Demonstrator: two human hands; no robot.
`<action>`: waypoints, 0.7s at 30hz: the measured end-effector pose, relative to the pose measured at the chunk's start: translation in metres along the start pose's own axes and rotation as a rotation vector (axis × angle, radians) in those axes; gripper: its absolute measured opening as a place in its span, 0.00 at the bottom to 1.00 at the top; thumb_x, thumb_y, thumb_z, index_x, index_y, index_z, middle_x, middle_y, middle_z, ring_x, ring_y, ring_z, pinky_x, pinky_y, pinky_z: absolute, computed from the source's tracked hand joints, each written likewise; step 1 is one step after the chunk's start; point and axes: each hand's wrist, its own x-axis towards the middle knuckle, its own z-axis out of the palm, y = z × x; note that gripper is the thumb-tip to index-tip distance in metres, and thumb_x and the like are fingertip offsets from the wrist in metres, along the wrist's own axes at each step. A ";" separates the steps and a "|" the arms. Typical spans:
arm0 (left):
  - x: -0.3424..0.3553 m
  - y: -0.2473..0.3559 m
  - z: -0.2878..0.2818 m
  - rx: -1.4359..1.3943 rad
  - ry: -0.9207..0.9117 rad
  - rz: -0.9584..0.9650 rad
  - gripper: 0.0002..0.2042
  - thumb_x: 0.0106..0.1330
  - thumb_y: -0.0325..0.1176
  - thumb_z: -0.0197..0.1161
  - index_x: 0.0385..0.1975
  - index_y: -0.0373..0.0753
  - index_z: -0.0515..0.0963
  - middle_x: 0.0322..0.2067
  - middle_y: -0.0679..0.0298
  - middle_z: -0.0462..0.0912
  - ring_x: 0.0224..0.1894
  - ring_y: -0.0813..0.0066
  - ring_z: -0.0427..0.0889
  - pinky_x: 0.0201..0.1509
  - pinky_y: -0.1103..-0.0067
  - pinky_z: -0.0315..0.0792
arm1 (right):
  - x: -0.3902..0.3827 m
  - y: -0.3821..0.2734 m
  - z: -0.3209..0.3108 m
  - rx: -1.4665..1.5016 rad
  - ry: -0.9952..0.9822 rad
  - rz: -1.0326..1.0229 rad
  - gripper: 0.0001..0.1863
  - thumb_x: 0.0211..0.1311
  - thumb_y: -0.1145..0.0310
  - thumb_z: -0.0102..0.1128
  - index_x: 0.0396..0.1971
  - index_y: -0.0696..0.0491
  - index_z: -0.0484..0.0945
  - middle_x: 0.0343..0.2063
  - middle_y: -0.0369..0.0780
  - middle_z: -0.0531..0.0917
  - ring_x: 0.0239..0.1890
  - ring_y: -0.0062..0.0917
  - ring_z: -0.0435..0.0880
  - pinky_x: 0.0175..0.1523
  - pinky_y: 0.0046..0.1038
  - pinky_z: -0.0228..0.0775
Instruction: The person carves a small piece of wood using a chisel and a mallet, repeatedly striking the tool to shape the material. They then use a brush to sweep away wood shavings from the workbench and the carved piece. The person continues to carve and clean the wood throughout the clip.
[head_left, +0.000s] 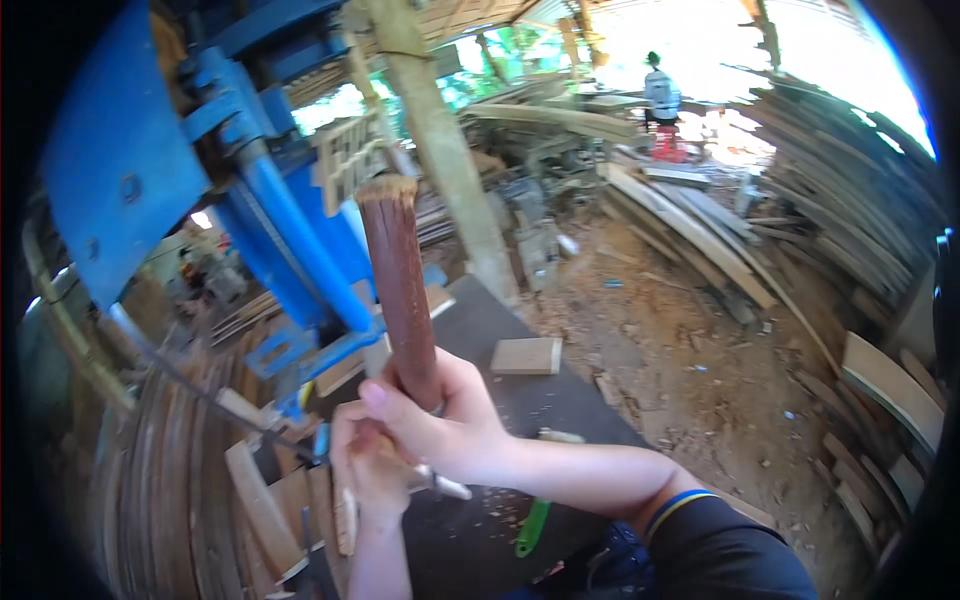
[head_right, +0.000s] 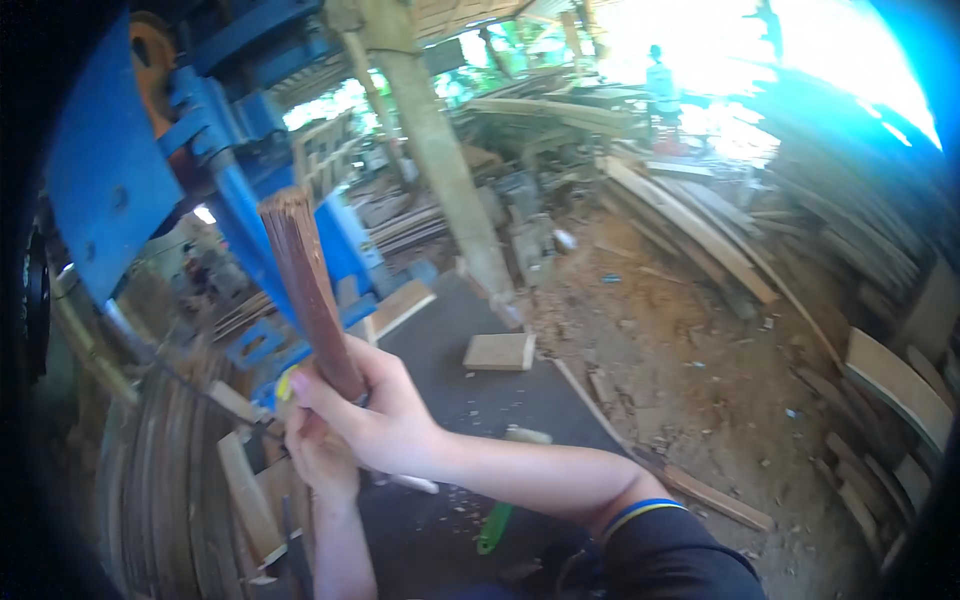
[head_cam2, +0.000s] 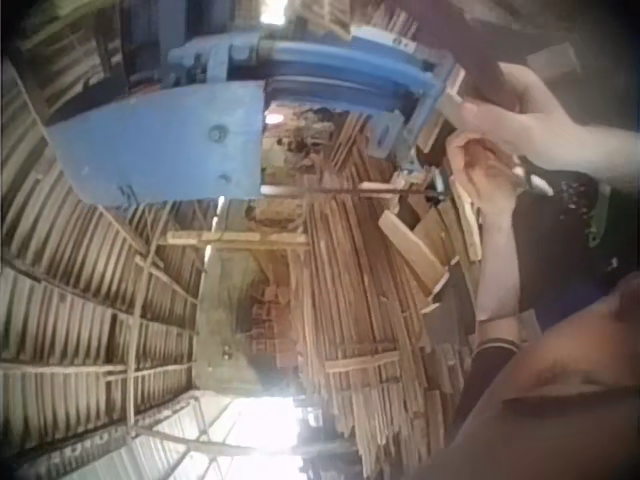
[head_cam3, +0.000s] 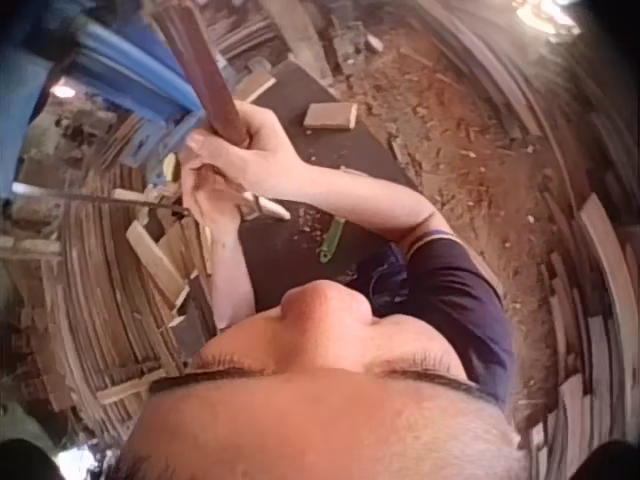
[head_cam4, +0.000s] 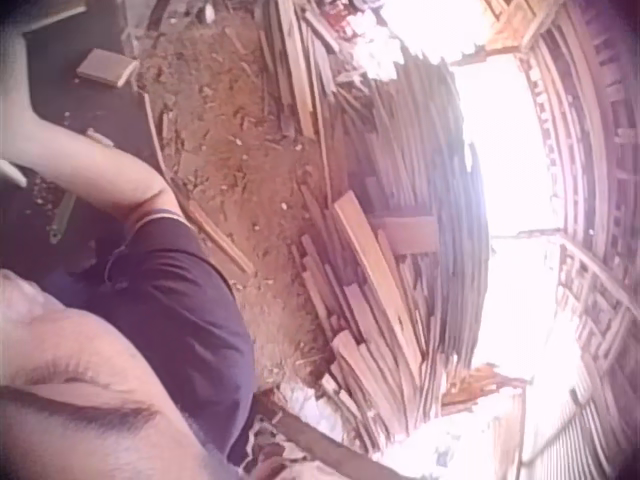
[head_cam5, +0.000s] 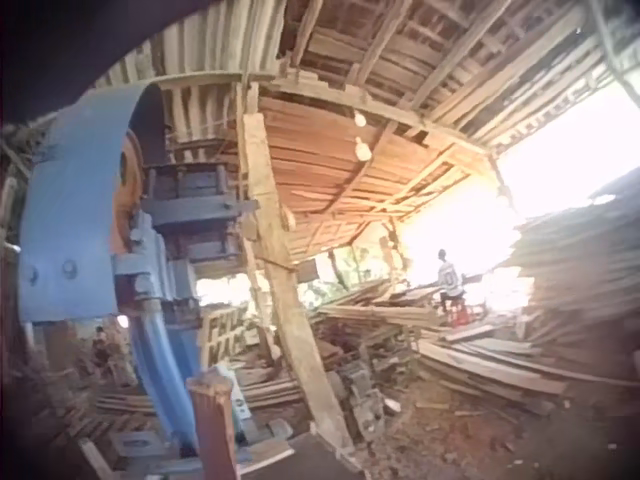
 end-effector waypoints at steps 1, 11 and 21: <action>0.003 0.002 0.005 -0.002 -0.035 0.024 0.19 0.71 0.46 0.49 0.42 0.33 0.71 0.30 0.61 0.77 0.31 0.75 0.77 0.36 0.79 0.70 | 0.002 0.012 -0.010 -0.141 0.009 -0.187 0.07 0.69 0.68 0.58 0.36 0.53 0.70 0.20 0.32 0.75 0.16 0.12 0.71 0.18 0.18 0.58; 0.000 0.013 0.028 -0.130 -0.371 0.101 0.19 0.74 0.36 0.45 0.51 0.23 0.70 0.49 0.46 0.79 0.53 0.56 0.80 0.60 0.64 0.71 | -0.007 -0.042 -0.017 -0.210 0.097 -0.220 0.08 0.71 0.67 0.54 0.32 0.52 0.67 0.15 0.29 0.67 0.15 0.10 0.63 0.20 0.17 0.54; 0.007 0.017 0.023 -0.142 -0.346 0.081 0.21 0.75 0.40 0.44 0.52 0.25 0.70 0.44 0.43 0.80 0.48 0.53 0.82 0.57 0.63 0.73 | -0.009 -0.041 -0.023 -0.377 -0.023 -0.393 0.08 0.77 0.59 0.40 0.39 0.47 0.60 0.12 0.32 0.61 0.09 0.15 0.52 0.15 0.19 0.44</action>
